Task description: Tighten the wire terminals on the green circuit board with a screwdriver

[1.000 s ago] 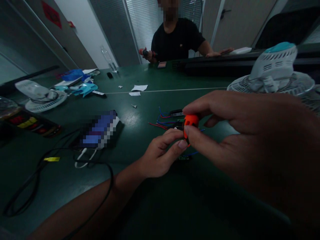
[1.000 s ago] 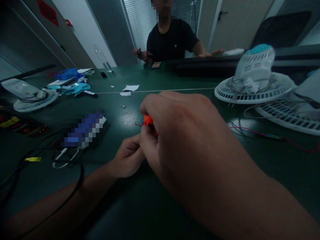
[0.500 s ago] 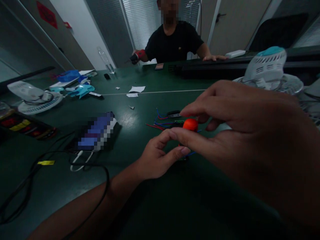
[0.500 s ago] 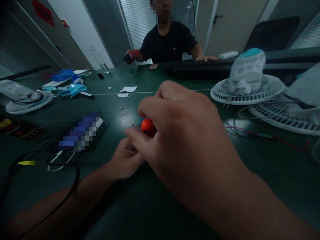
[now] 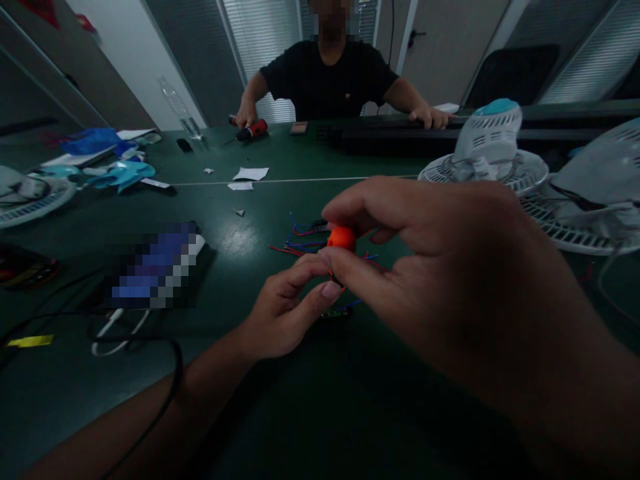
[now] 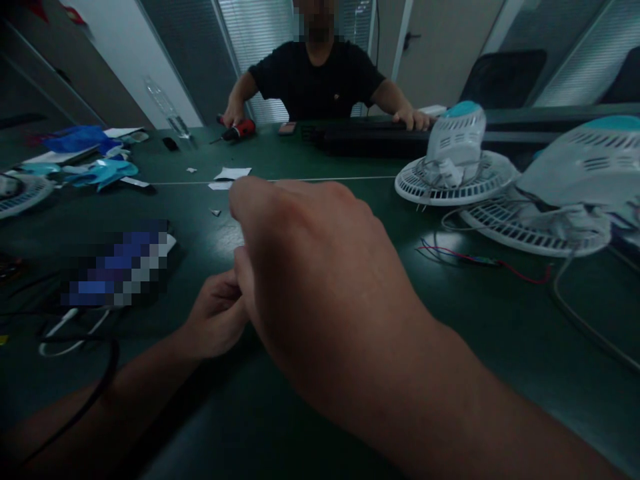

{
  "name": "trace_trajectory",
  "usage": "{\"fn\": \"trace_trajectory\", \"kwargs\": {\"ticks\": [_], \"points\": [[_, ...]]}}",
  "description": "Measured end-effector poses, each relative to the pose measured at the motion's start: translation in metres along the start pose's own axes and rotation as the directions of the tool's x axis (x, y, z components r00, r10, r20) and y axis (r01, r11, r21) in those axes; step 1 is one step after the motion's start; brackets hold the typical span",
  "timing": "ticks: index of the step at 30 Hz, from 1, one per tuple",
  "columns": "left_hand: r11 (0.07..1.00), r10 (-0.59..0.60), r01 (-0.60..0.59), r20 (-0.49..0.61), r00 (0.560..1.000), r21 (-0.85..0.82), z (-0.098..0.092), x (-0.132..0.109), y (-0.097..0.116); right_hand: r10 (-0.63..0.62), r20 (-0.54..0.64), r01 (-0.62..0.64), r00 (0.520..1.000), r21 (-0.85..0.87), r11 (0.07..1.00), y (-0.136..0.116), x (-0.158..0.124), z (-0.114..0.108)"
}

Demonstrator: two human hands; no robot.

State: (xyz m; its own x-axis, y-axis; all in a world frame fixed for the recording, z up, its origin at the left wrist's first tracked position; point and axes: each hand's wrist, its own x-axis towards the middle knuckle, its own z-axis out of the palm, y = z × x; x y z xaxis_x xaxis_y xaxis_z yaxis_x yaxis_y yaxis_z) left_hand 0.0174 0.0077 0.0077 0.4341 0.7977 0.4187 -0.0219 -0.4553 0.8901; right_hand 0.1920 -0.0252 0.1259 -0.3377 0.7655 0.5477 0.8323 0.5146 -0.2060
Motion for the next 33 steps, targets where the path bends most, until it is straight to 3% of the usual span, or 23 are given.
{"fn": "trace_trajectory", "kwargs": {"ticks": [8,14,25,33], "points": [[1.000,0.024,-0.024,0.001,1.000,0.014,-0.0009,0.0017,0.0021,-0.051,0.038,0.049,0.998,0.068,0.996,0.0021,0.0020,0.0010],[0.999,0.039,-0.039,0.028,0.999,-0.025,-0.0004,0.0044,0.0054,-0.023,0.058,0.017,0.998,0.109,0.994,0.0008,0.0013,0.0016],[0.999,0.043,-0.043,-0.046,0.998,0.007,0.0014,0.0048,0.0029,0.035,-0.001,-0.035,0.999,0.034,0.999,-0.0021,0.0032,0.0058],[0.996,0.079,-0.080,0.014,0.997,0.047,-0.0023,0.0015,0.0014,-0.010,-0.008,0.010,1.000,0.059,0.998,-0.0006,-0.0002,0.0021]]}}
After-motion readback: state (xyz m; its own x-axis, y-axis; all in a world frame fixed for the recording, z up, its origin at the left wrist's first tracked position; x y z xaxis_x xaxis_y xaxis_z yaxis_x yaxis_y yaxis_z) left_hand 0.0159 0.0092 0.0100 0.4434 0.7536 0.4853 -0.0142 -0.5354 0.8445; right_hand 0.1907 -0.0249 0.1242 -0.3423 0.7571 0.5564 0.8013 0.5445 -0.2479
